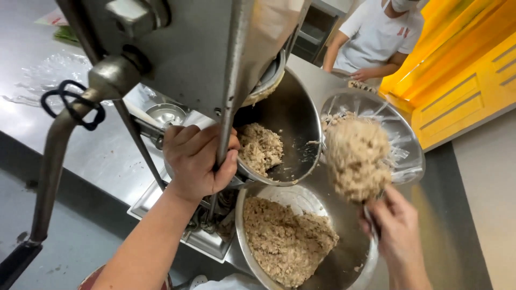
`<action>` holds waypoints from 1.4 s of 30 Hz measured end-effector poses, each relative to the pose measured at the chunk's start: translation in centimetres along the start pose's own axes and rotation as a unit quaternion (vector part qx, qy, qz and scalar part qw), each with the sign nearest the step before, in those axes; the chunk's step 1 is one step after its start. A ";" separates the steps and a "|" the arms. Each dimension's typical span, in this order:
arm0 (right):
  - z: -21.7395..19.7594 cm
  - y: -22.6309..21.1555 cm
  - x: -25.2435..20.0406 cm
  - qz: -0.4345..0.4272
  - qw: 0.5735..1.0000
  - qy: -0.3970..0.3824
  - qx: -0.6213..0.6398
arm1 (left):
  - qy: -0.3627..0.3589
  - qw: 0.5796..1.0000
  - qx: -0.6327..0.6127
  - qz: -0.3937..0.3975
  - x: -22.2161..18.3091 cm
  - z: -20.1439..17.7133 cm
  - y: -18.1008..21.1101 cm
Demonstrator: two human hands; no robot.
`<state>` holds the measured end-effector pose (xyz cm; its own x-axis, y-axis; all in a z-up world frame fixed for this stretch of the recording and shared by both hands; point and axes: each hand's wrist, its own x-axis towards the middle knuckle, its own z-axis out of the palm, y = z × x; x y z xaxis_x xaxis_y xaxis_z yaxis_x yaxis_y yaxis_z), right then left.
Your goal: Loading meat mixture into a manual sausage stuffer and preparing the machine for production.
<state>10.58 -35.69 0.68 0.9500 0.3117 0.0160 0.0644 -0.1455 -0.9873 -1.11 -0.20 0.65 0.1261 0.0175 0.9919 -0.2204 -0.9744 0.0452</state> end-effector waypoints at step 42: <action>3.9 -13.2 7.2 -0.313 0.732 -0.007 -0.605 | 0.004 1.000 0.001 0.009 -0.4 0.2 -0.2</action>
<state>15.35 -27.84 13.16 0.6166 0.6808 0.3954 0.7169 -0.6930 0.0754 -0.93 -0.05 0.26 0.1139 0.0011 0.9935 -0.2199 -0.9752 0.0263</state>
